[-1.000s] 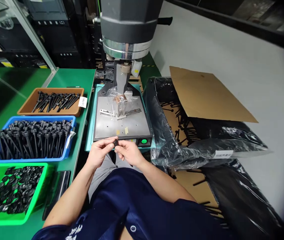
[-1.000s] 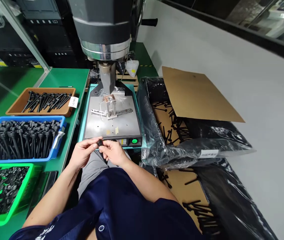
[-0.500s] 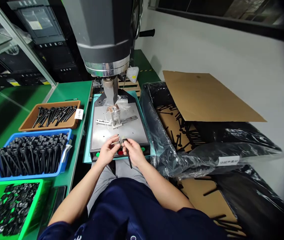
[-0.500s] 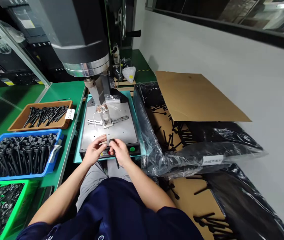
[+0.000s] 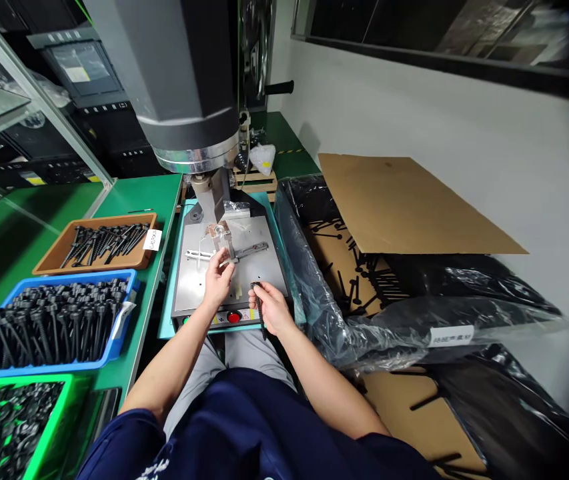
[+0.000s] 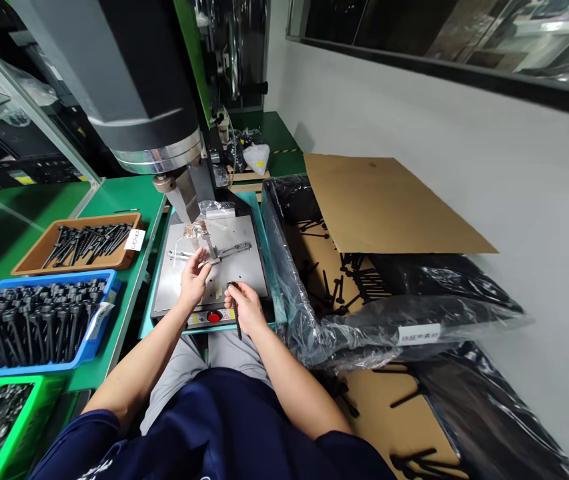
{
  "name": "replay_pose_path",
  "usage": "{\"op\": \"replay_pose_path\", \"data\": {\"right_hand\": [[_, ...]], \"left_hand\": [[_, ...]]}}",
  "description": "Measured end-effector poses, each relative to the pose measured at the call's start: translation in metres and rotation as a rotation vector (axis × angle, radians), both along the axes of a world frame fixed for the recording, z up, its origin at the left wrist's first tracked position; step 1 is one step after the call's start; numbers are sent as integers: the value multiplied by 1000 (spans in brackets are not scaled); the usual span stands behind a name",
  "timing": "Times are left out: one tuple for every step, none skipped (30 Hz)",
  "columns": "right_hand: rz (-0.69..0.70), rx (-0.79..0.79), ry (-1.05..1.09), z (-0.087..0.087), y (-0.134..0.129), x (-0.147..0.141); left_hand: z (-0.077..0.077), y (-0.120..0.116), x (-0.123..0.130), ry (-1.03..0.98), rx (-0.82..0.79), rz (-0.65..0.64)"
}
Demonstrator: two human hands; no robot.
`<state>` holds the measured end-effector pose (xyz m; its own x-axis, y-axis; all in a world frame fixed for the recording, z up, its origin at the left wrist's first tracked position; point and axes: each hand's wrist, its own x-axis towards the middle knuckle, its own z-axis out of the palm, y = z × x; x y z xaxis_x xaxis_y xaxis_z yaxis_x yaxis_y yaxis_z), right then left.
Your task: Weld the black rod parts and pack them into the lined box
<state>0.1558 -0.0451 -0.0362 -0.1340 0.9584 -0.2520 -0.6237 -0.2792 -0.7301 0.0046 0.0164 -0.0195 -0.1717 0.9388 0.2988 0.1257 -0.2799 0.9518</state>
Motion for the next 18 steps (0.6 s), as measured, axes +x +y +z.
{"op": "replay_pose_path", "data": {"right_hand": [[21,-8,24,0,5,-1],[46,-15,55,0,11,-3],[70,-19,90,1,17,-5],[90,-22,126,3,25,-7],[108,-26,159,5,32,-10],[125,-28,186,7,40,-13],[146,-24,204,10,48,-17],[175,-17,212,12,55,-21],[206,-1,205,15,63,-26],[226,29,182,17,69,-30],[226,79,142,19,76,-35],[201,145,85,20,82,-40],[154,219,11,22,89,-45],[93,294,-75,23,95,-49],[22,360,-168,25,101,-52],[-49,412,-256,26,108,-55],[-115,450,-331,27,114,-57],[-177,476,-388,29,119,-59]], "left_hand": [[3,-2,1,-22,12,10],[6,-4,2,-44,16,16],[11,-7,3,-74,14,22],[16,-10,4,-113,7,28],[22,-13,5,-161,-2,34],[28,-15,6,-216,-15,38],[34,-17,6,-270,-30,39],[40,-18,6,-318,-43,37],[45,-19,6,-356,-53,35],[50,-19,5,-380,-60,33],[54,-19,4,-396,-63,33],[57,-18,2,-407,-63,35],[60,-17,0,-412,-59,39],[63,-16,-1,-414,-56,43],[65,-16,-3,-414,-52,47],[67,-15,-4,-413,-49,50],[68,-14,-6,-412,-45,53],[70,-14,-7,-409,-40,57]]}}
